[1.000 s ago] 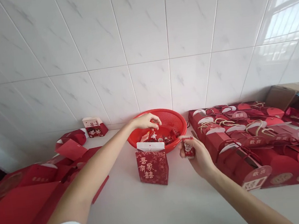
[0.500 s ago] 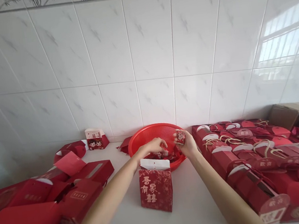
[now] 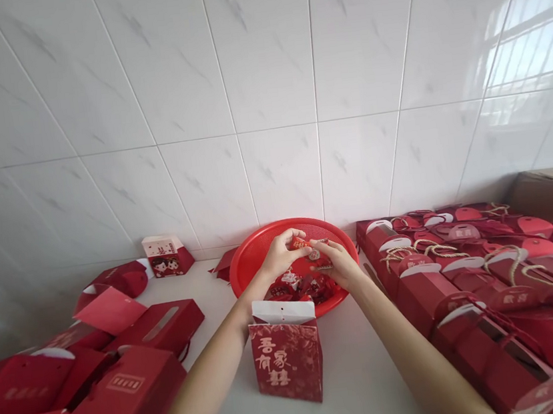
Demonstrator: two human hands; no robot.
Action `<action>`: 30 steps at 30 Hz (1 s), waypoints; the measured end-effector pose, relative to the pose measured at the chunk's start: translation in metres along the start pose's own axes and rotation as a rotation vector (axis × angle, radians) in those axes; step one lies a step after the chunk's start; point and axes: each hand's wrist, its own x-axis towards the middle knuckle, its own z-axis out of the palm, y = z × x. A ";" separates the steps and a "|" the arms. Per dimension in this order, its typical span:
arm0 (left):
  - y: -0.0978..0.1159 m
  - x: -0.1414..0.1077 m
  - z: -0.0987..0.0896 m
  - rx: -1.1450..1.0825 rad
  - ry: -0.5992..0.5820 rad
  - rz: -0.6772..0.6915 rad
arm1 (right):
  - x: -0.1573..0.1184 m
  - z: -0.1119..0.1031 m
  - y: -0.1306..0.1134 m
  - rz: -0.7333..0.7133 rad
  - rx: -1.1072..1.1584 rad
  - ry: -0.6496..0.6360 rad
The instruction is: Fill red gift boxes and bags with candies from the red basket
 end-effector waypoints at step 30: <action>-0.015 -0.022 0.010 0.361 0.056 0.125 | 0.003 -0.027 0.031 -0.092 0.176 0.232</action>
